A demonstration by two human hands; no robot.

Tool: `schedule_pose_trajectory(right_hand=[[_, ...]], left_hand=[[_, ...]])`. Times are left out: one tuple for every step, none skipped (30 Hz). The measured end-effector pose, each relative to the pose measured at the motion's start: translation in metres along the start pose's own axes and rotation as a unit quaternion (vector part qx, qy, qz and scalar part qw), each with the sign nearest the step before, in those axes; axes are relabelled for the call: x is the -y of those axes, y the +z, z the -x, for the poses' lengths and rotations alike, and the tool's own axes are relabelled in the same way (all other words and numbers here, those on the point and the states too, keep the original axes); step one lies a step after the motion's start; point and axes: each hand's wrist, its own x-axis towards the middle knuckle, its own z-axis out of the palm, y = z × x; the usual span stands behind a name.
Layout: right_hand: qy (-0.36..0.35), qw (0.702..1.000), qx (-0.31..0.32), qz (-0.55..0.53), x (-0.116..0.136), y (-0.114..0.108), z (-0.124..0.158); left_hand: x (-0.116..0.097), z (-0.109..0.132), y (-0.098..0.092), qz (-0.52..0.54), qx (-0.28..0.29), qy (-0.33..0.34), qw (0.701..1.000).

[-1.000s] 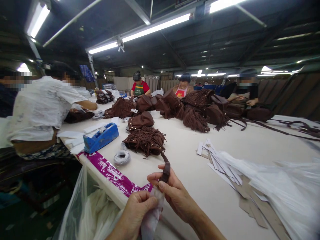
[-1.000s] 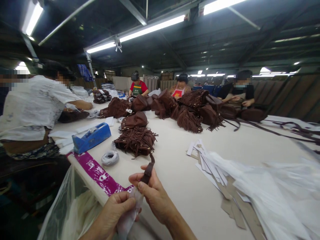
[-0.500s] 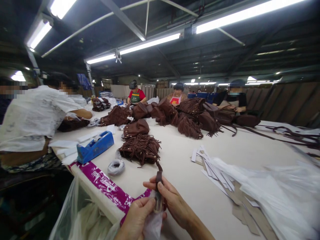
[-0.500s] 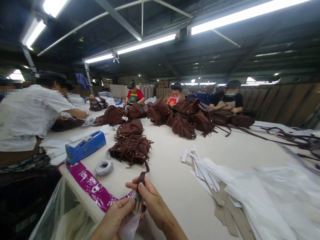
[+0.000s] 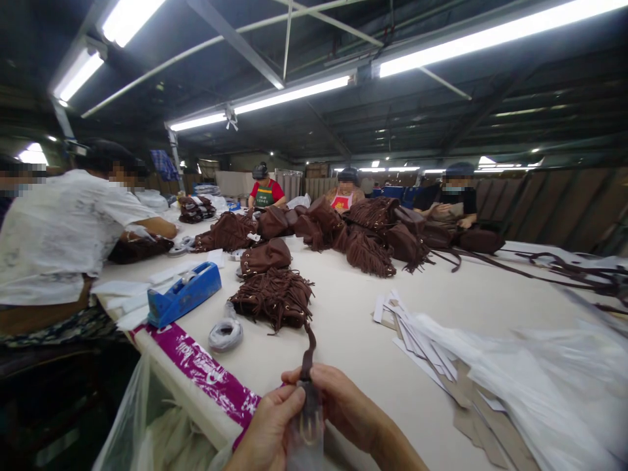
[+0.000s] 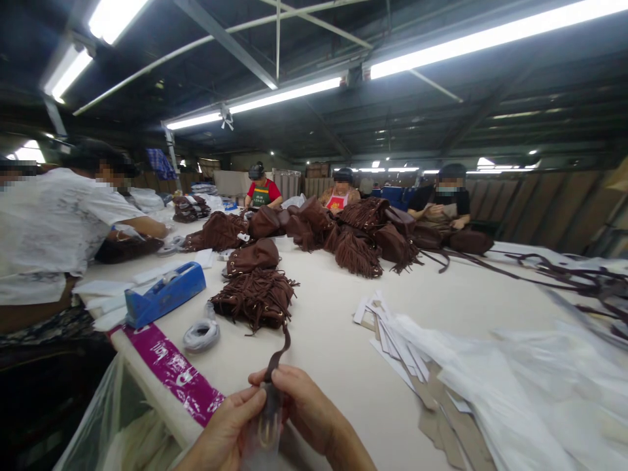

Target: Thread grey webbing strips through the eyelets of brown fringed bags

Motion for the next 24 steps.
schedule_pose_trajectory(right_hand=[[-0.001,1.0,-0.003,0.0,-0.001,-0.001,0.0],[-0.001,1.0,-0.008,0.003,-0.001,-0.002,-0.001],[0.001,1.0,-0.012,0.009,-0.001,-0.003,-0.001],[0.005,1.0,-0.013,0.016,-0.001,-0.004,-0.002],[0.008,1.0,-0.011,0.026,0.0,-0.004,-0.002],[0.009,0.999,-0.008,0.037,0.001,-0.005,-0.002],[0.009,0.999,-0.008,0.049,0.002,-0.006,-0.002],[0.008,0.998,-0.009,0.064,0.004,-0.007,-0.002],[0.007,0.997,-0.012,0.082,0.006,-0.007,-0.002],[0.005,0.995,-0.017,0.1,0.007,-0.008,-0.001],[0.002,0.993,-0.025,0.117,0.008,-0.008,-0.001],[0.002,0.991,-0.035,0.128,0.01,-0.009,0.0],[0.005,0.99,-0.049,0.135,0.012,-0.009,0.0],[0.012,0.988,-0.063,0.14,0.014,-0.01,0.001],[0.021,0.986,-0.075,0.146,0.016,-0.01,0.002],[0.031,0.984,-0.083,0.155,0.018,-0.011,0.004],[0.038,0.981,-0.086,0.169,0.02,-0.011,0.005],[0.041,0.978,-0.086,0.187,0.022,-0.011,0.006],[0.04,0.974,-0.082,0.205,0.024,-0.01,0.007],[0.038,0.972,-0.079,0.22,0.025,-0.01,0.008],[0.036,0.97,-0.078,0.229,0.026,-0.009,0.009],[0.037,0.968,-0.076,0.235,0.027,-0.009,0.01],[0.042,0.968,-0.074,0.238,0.027,-0.008,0.01],[0.049,0.967,-0.073,0.24,0.027,-0.008,0.01]], left_hand=[[-0.001,0.001,0.001,-0.005,-0.006,-0.001,1.0],[-0.003,0.003,0.001,-0.008,-0.012,-0.002,1.0],[-0.004,0.004,0.002,-0.01,-0.017,-0.002,1.0],[-0.004,0.005,0.002,-0.01,-0.023,-0.001,1.0],[-0.005,0.006,0.003,-0.009,-0.026,0.0,1.0],[-0.005,0.006,0.003,-0.01,-0.028,0.001,1.0],[-0.005,0.006,0.003,-0.012,-0.028,0.001,1.0],[-0.005,0.006,0.003,-0.017,-0.025,0.002,1.0],[-0.005,0.005,0.003,-0.022,-0.021,0.005,1.0],[-0.005,0.005,0.003,-0.027,-0.016,0.009,0.999],[-0.005,0.005,0.003,-0.031,-0.01,0.012,0.999],[-0.005,0.004,0.004,-0.033,-0.004,0.015,0.999],[-0.006,0.004,0.005,-0.034,0.003,0.018,0.999],[-0.007,0.004,0.005,-0.035,0.009,0.02,0.999],[-0.007,0.004,0.006,-0.036,0.012,0.026,0.999],[-0.008,0.004,0.006,-0.038,0.011,0.033,0.999],[-0.008,0.004,0.006,-0.04,0.007,0.041,0.998],[-0.009,0.004,0.006,-0.043,0.001,0.047,0.998],[-0.009,0.004,0.005,-0.047,-0.004,0.051,0.998],[-0.009,0.004,0.005,-0.051,-0.009,0.054,0.997],[-0.009,0.004,0.004,-0.054,-0.012,0.055,0.997],[-0.008,0.003,0.003,-0.056,-0.014,0.057,0.997],[-0.007,0.003,0.002,-0.057,-0.018,0.059,0.996],[-0.005,0.003,0.001,-0.059,-0.022,0.062,0.996]])
